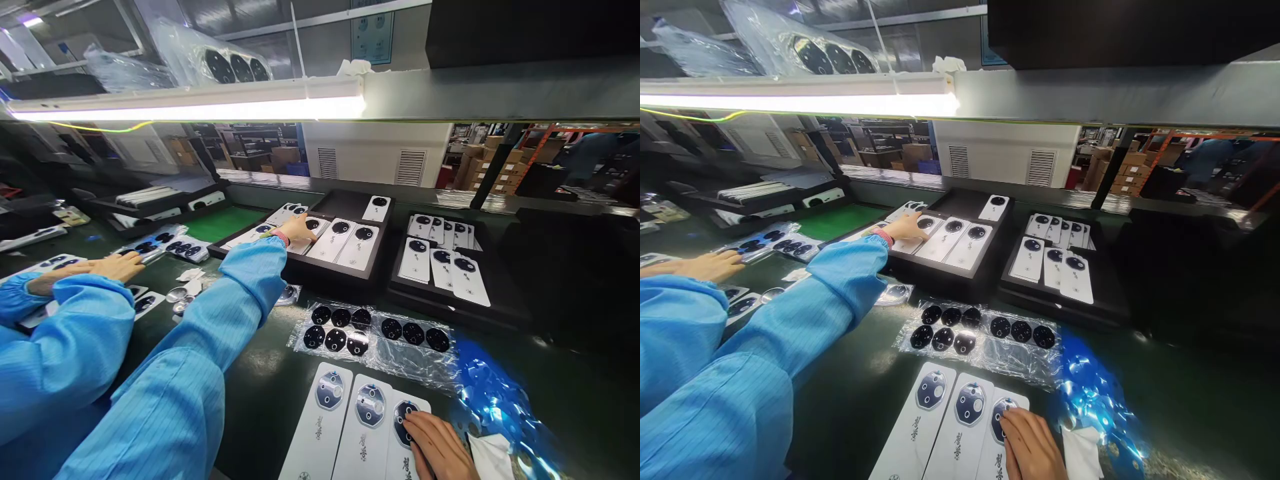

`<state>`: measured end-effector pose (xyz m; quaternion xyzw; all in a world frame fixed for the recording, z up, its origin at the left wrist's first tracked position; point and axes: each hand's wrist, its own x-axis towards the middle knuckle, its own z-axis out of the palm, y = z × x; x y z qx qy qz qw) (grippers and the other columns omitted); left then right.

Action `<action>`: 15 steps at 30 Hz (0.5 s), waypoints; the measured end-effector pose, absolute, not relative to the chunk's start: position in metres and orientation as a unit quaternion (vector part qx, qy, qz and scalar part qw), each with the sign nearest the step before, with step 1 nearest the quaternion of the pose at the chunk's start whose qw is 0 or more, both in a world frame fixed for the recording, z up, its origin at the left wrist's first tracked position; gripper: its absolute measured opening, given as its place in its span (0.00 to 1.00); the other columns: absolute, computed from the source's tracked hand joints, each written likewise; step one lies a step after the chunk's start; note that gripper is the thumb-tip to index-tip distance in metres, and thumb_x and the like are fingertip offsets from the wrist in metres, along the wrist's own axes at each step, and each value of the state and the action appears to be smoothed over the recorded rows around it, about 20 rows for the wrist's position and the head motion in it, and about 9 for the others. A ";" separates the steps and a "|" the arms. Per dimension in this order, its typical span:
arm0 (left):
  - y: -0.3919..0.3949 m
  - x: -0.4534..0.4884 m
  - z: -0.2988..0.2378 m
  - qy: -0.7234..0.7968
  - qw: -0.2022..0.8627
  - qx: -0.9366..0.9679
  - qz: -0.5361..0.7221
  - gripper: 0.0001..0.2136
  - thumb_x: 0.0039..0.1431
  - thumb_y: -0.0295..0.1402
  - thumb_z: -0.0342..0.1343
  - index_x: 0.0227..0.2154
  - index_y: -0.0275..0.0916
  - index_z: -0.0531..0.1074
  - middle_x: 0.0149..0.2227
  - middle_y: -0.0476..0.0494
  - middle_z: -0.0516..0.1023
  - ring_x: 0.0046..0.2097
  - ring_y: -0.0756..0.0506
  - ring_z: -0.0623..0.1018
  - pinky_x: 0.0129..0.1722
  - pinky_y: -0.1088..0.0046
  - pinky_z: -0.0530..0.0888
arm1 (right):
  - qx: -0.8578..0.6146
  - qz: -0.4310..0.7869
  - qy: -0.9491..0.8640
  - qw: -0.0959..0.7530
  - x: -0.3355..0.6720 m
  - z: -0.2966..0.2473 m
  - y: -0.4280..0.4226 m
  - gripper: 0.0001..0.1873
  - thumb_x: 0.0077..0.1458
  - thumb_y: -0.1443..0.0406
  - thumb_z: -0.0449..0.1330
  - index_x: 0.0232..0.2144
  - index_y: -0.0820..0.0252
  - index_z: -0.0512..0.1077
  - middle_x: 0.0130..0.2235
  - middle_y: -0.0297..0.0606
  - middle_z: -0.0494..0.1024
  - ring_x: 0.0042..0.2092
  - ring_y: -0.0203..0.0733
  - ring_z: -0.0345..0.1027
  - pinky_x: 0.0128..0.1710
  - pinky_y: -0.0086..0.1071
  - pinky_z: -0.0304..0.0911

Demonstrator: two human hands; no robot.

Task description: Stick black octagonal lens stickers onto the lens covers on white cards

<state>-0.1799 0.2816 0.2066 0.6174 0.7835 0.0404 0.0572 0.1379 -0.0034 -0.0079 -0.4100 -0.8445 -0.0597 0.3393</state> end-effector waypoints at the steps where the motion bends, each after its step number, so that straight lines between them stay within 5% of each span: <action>1: 0.281 -0.180 0.207 0.785 0.057 0.616 0.042 0.25 0.61 0.38 0.56 0.59 0.40 0.58 0.60 0.36 0.61 0.56 0.36 0.69 0.51 0.51 0.70 | -0.411 -0.059 -0.844 0.340 0.138 -0.008 -0.003 0.23 0.65 0.71 0.41 0.38 0.61 0.77 0.37 0.43 0.80 0.39 0.41 0.76 0.40 0.32 0.72; 15: 0.274 -0.180 0.197 0.766 0.011 0.636 0.091 0.25 0.61 0.38 0.56 0.59 0.40 0.59 0.61 0.36 0.60 0.57 0.36 0.67 0.53 0.50 0.69 | -0.405 -0.035 -0.857 0.317 0.138 0.006 -0.007 0.21 0.63 0.74 0.43 0.41 0.63 0.75 0.40 0.43 0.80 0.42 0.43 0.75 0.43 0.34 0.70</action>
